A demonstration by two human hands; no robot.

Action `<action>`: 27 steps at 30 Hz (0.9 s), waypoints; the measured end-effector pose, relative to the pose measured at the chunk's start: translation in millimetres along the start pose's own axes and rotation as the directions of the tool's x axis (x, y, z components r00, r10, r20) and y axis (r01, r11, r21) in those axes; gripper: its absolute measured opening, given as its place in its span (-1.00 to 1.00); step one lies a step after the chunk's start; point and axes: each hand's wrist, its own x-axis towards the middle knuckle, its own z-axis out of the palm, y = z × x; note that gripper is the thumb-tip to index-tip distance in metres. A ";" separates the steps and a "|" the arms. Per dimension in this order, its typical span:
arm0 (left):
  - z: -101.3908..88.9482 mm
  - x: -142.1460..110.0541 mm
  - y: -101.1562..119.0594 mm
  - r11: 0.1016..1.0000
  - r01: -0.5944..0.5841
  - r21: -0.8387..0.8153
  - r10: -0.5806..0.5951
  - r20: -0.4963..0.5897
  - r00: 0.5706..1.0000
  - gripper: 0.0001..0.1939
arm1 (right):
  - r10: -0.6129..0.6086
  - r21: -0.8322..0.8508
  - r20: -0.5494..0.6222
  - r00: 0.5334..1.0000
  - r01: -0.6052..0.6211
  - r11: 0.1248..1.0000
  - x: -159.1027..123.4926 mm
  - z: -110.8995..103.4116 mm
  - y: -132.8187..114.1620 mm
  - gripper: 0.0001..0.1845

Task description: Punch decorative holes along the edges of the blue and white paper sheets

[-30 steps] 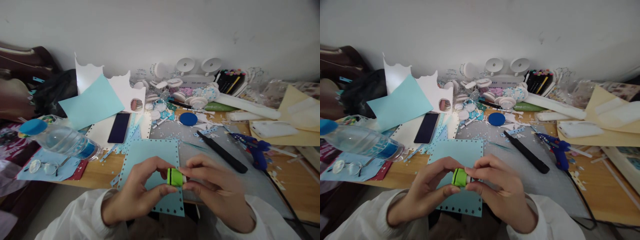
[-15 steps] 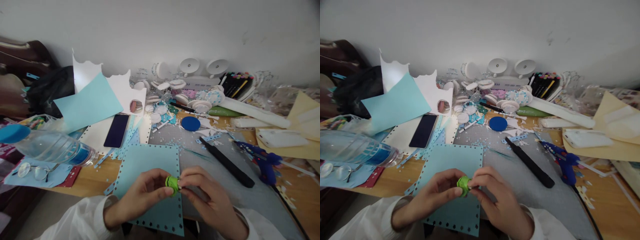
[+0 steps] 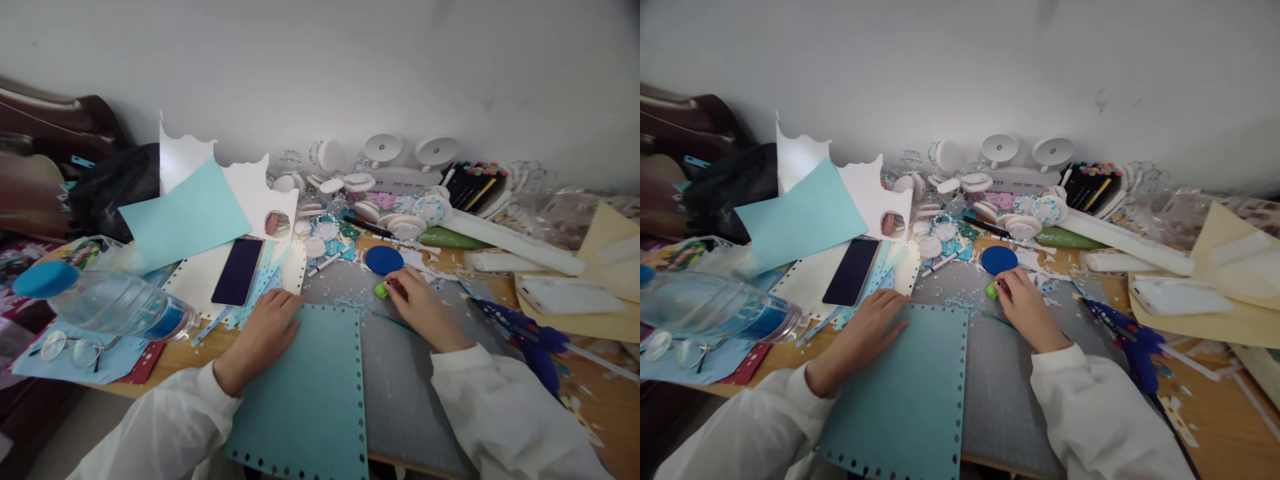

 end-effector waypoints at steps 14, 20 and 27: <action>-45.7 -12.4 -9.8 0.904 0.113 -0.413 -0.276 -0.361 0.891 -0.86 | 0.109 0.307 -0.113 0.988 -0.070 0.949 -90.1 -7.5 -51.1 -0.71; -51.7 -27.4 -4.7 0.606 0.199 -0.770 -0.596 -0.274 0.755 -0.73 | 0.332 0.714 0.039 0.943 -0.259 0.651 -93.9 11.4 -61.8 -0.59; -38.8 -46.2 5.7 0.520 0.164 -0.838 -0.617 -0.236 0.751 -0.70 | 0.408 0.668 0.118 0.905 -0.377 0.642 -79.9 9.2 -82.1 -0.69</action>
